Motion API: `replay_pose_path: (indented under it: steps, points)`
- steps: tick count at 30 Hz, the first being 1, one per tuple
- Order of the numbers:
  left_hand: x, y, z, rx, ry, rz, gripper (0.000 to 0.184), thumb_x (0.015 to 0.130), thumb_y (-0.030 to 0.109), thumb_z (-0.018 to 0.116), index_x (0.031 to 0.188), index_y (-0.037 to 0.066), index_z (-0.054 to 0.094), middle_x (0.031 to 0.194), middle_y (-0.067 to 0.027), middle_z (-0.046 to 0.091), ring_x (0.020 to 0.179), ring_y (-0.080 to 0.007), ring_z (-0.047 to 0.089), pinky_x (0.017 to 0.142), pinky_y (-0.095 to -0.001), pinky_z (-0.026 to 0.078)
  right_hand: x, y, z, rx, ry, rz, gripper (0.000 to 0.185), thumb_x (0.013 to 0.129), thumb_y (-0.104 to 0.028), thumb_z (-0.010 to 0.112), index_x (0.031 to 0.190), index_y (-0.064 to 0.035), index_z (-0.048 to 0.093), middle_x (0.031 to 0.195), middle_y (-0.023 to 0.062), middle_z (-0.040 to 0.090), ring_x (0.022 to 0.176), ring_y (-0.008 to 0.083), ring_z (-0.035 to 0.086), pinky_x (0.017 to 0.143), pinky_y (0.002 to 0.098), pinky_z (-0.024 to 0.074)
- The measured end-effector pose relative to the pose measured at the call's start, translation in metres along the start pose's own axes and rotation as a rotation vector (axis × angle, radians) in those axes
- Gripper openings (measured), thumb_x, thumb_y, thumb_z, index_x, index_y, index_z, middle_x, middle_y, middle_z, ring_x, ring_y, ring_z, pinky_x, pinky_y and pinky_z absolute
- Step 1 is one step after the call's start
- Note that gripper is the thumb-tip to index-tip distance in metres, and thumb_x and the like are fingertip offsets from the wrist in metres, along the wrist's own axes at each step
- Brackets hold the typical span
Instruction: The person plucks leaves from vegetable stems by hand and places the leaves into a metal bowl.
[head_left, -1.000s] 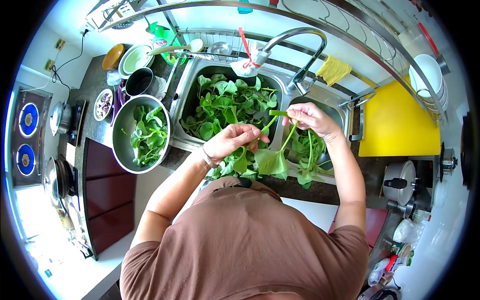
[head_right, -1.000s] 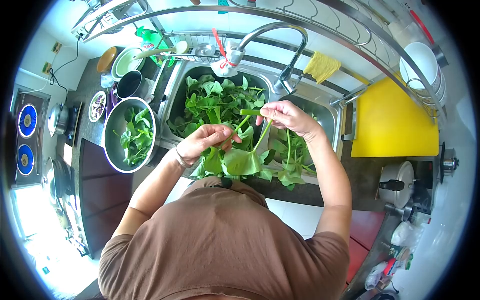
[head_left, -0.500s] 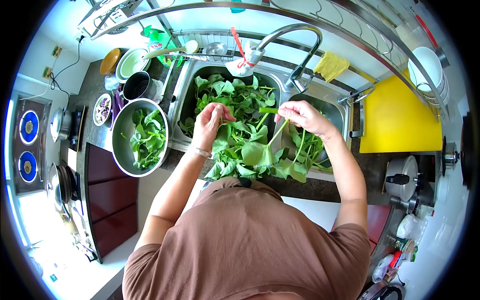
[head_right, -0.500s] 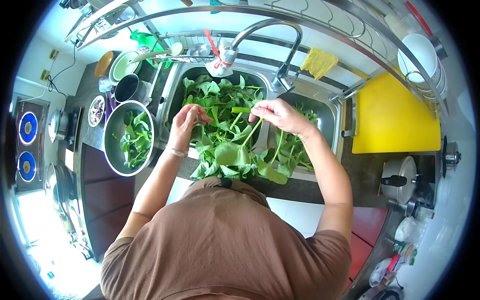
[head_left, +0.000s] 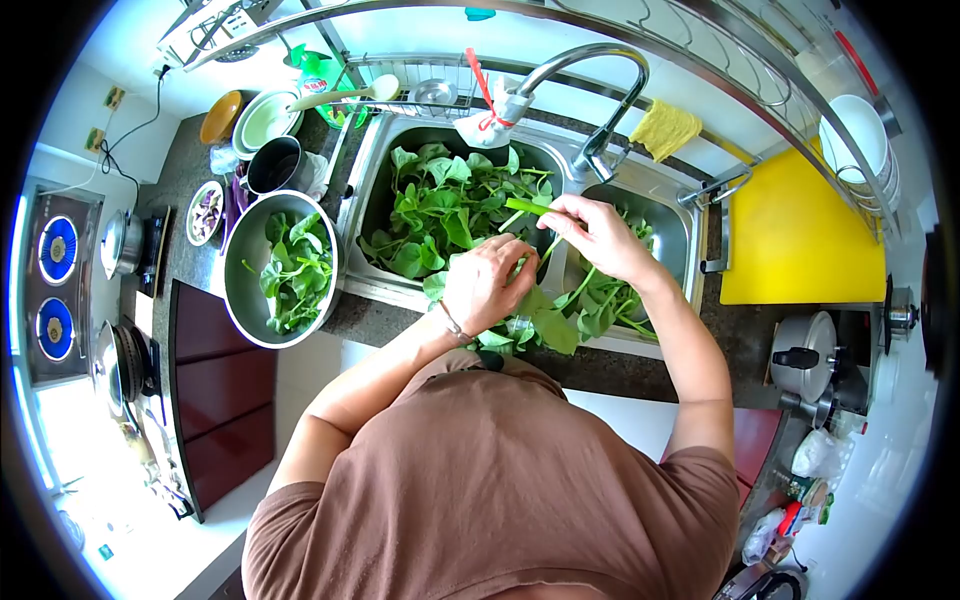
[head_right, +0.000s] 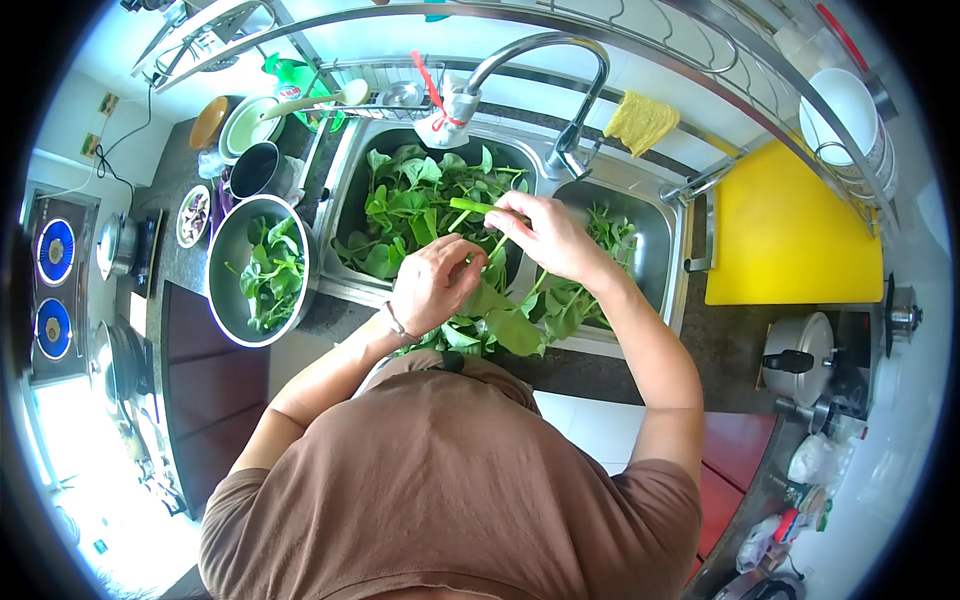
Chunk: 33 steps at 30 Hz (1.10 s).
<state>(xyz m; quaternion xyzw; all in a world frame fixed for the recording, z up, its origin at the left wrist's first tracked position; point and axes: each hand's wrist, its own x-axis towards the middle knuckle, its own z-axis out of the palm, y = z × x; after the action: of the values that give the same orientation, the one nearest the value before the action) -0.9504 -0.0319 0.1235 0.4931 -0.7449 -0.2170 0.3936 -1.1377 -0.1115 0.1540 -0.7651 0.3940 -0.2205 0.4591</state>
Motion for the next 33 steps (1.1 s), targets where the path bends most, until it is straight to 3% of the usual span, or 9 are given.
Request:
replay_pose_path:
  steps: [9,13,15,17,21,24,27,30,33]
  points:
    - [-0.008,-0.01,0.015,-0.018,0.069,0.014,0.011,0.078,0.013,0.061,0.086,0.006,0.06,0.071,-0.0108,0.059,0.06,-0.03,0.058,0.055,-0.0372,0.047,-0.007,-0.006,0.012,0.007,0.002,0.035,0.013,0.092,-0.013,0.062,0.093,0.0002,0.059,0.064,0.002,0.051,0.059,0.0055,0.044,0.053,0.0245,0.038]
    - [-0.006,-0.015,0.003,-0.294,-0.013,-0.303,0.009,0.081,0.011,0.055,0.083,0.003,0.058,0.065,-0.0094,0.053,0.057,-0.0199,0.053,0.056,-0.0329,0.044,-0.012,-0.01,0.017,0.08,-0.014,0.016,0.009,0.092,-0.008,0.061,0.096,-0.0003,0.059,0.069,-0.0009,0.053,0.06,0.004,0.046,0.053,0.0223,0.0371]
    - [-0.01,-0.043,0.01,-0.639,0.061,-0.503,0.011,0.087,0.009,0.05,0.085,0.004,0.059,0.066,0.0016,0.05,0.061,-0.0081,0.047,0.055,-0.0266,0.042,-0.015,-0.001,0.019,0.014,0.062,-0.015,0.009,0.093,-0.009,0.06,0.096,-0.0004,0.059,0.068,-0.002,0.052,0.06,0.004,0.045,0.053,0.0215,0.0365]
    - [-0.017,-0.067,-0.013,-0.667,0.164,-0.646,0.014,0.087,0.014,0.05,0.086,0.004,0.06,0.066,-0.0006,0.055,0.056,-0.0117,0.048,0.055,-0.0288,0.044,-0.019,0.003,0.008,0.104,0.14,0.044,0.008,0.094,-0.009,0.058,0.098,-0.0018,0.06,0.068,-0.0044,0.049,0.059,0.0026,0.041,0.052,0.0202,0.0334]
    - [-0.042,-0.085,-0.115,0.241,0.403,-0.666,0.02,0.093,0.021,0.052,0.097,0.004,0.062,0.089,-0.0201,0.066,0.079,-0.0305,0.066,0.068,-0.0384,0.052,-0.038,0.014,-0.02,-0.009,0.381,-0.021,0.015,0.099,-0.015,0.051,0.104,-0.0046,0.061,0.07,-0.0072,0.044,0.058,0.0011,0.036,0.051,0.0178,0.0267]
    - [-0.073,-0.135,-0.18,0.711,0.545,-0.367,0.012,0.094,0.015,0.051,0.091,0.006,0.059,0.086,-0.0164,0.059,0.08,-0.0355,0.059,0.07,-0.045,0.048,-0.052,0.011,-0.041,0.152,0.579,0.076,0.016,0.099,-0.017,0.053,0.103,-0.0039,0.061,0.072,-0.0064,0.045,0.061,0.0016,0.035,0.053,0.0186,0.0277]
    - [-0.101,-0.179,-0.212,0.959,0.449,-0.405,0.01,0.09,0.016,0.056,0.095,0.007,0.057,0.091,-0.0133,0.058,0.088,-0.033,0.058,0.075,-0.0424,0.047,-0.062,0.015,-0.053,0.354,0.77,0.083,0.019,0.099,-0.021,0.052,0.103,-0.0048,0.062,0.07,-0.0085,0.041,0.059,0.0005,0.034,0.05,0.017,0.0245]
    - [-0.145,-0.226,-0.211,1.029,0.097,-0.521,0.047,0.082,0.023,0.068,0.123,0.005,0.053,0.117,-0.0163,0.053,0.112,-0.0336,0.051,0.098,-0.0436,0.04,-0.067,0.016,-0.055,0.412,0.839,-0.024,0.021,0.099,-0.021,0.052,0.105,-0.0031,0.06,0.072,-0.0065,0.042,0.06,0.0012,0.035,0.048,0.0174,0.0245]
    - [-0.123,-0.186,-0.181,1.0,0.24,-0.346,0.053,0.079,0.017,0.07,0.126,0.002,0.051,0.127,-0.0182,0.05,0.121,-0.0342,0.046,0.104,-0.0435,0.036,-0.076,0.007,-0.047,0.454,0.858,-0.084,0.022,0.099,-0.018,0.051,0.111,-0.0006,0.058,0.076,-0.0033,0.044,0.063,0.0027,0.037,0.052,0.0186,0.0299]
